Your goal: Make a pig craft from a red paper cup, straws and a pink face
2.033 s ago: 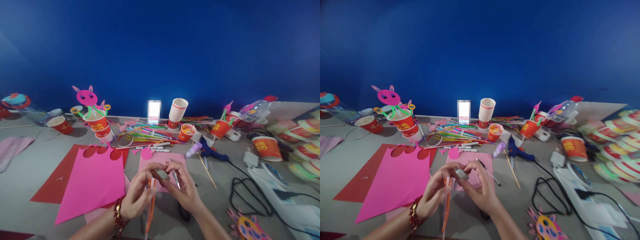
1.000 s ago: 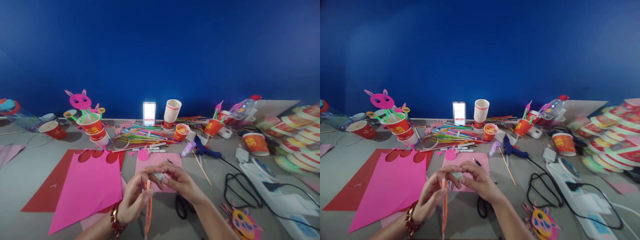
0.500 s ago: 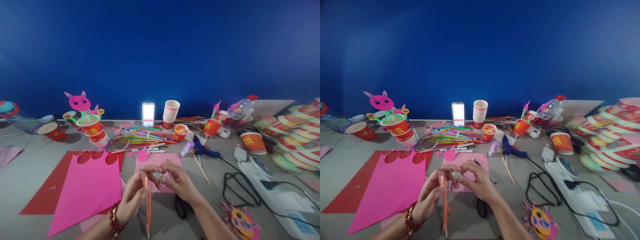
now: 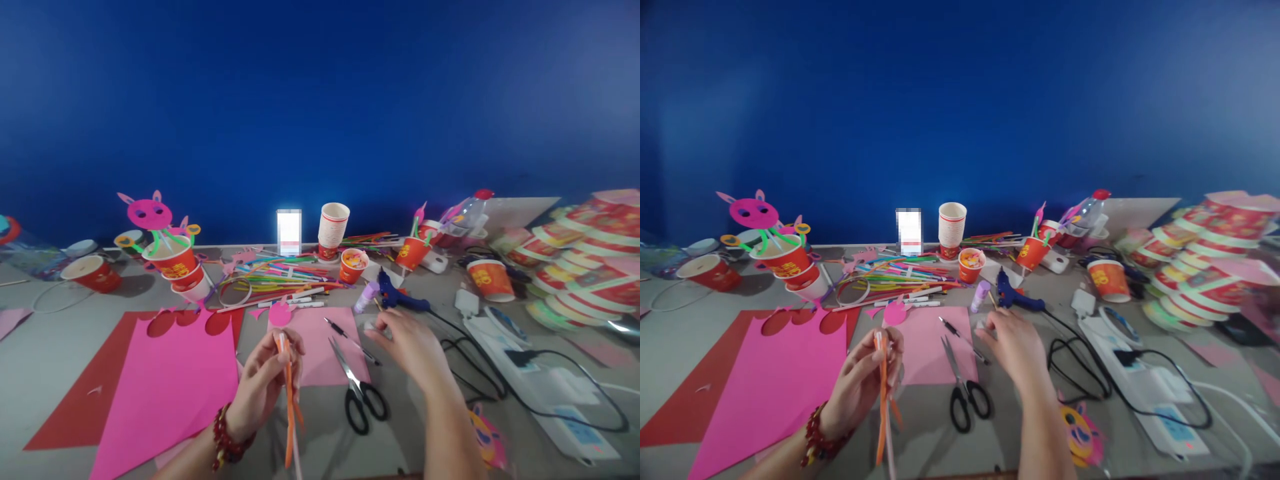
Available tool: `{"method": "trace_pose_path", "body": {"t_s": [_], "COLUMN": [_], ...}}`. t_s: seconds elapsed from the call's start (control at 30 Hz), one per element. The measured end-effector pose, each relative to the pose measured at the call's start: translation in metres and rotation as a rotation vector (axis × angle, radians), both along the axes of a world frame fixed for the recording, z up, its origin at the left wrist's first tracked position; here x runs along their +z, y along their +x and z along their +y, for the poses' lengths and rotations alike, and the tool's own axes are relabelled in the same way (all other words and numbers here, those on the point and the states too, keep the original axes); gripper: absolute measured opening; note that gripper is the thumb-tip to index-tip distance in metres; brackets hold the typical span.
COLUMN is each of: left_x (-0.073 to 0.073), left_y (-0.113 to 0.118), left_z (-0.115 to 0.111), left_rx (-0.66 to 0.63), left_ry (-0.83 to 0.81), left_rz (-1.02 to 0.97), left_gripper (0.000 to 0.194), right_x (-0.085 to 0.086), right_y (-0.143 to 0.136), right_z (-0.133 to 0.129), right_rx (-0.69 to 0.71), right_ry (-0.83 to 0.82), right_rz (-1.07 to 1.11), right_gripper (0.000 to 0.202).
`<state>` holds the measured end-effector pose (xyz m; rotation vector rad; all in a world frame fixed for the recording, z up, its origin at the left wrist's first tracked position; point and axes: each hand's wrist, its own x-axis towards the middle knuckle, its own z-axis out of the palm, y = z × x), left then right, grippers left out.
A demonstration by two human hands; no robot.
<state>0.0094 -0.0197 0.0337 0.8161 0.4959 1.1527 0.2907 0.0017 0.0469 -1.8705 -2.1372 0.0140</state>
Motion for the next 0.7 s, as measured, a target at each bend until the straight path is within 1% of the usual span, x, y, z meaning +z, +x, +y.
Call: {"method": "trace_pose_path", "body": {"t_s": [0.07, 0.17, 0.23, 0.3, 0.37, 0.47, 0.53, 0.6, 0.63, 0.7], "left_x": [0.000, 0.000, -0.001, -0.003, -0.005, -0.007, -0.009, -0.010, -0.011, -0.011], "left_y": [0.000, 0.002, 0.003, 0.004, 0.005, 0.006, 0.007, 0.008, 0.009, 0.010], "left_z": [0.000, 0.000, 0.000, 0.001, 0.002, 0.004, 0.004, 0.004, 0.004, 0.004], "left_rx": [-0.002, 0.010, 0.009, -0.008, -0.037, -0.103, -0.164, -0.232, -0.268, -0.329], "left_ry": [-0.025, -0.059, -0.077, -0.090, -0.097, -0.111, -0.147, -0.194, -0.214, -0.243], "left_rz": [0.006, 0.009, 0.004, -0.013, -0.040, -0.087, -0.114, -0.135, -0.144, -0.163], "left_gripper": [0.015, 0.018, 0.019, 0.021, 0.021, 0.021, 0.020, 0.021, 0.023, 0.026], "right_x": [-0.003, -0.002, 0.002, 0.007, 0.014, 0.026, 0.032, 0.034, 0.034, 0.029], "right_y": [0.002, 0.004, 0.005, 0.003, -0.005, -0.032, -0.056, -0.077, -0.085, -0.096], "right_z": [-0.001, -0.002, -0.003, -0.005, -0.007, -0.009, -0.008, -0.005, -0.003, 0.000], "right_rx": [-0.051, -0.091, -0.111, -0.104, -0.028, 0.188, 0.323, 0.463, 0.515, 0.572], "right_ry": [-0.083, -0.194, -0.211, -0.163, -0.089, -0.061, -0.098, -0.188, -0.239, -0.315], "right_rz": [-0.036, 0.006, 0.058, 0.114, 0.216, 0.530, 0.734, 0.891, 0.957, 1.078], "right_gripper": [0.020, 0.014, 0.015, 0.018, 0.020, 0.023, 0.019, 0.019, 0.020, 0.020]}}
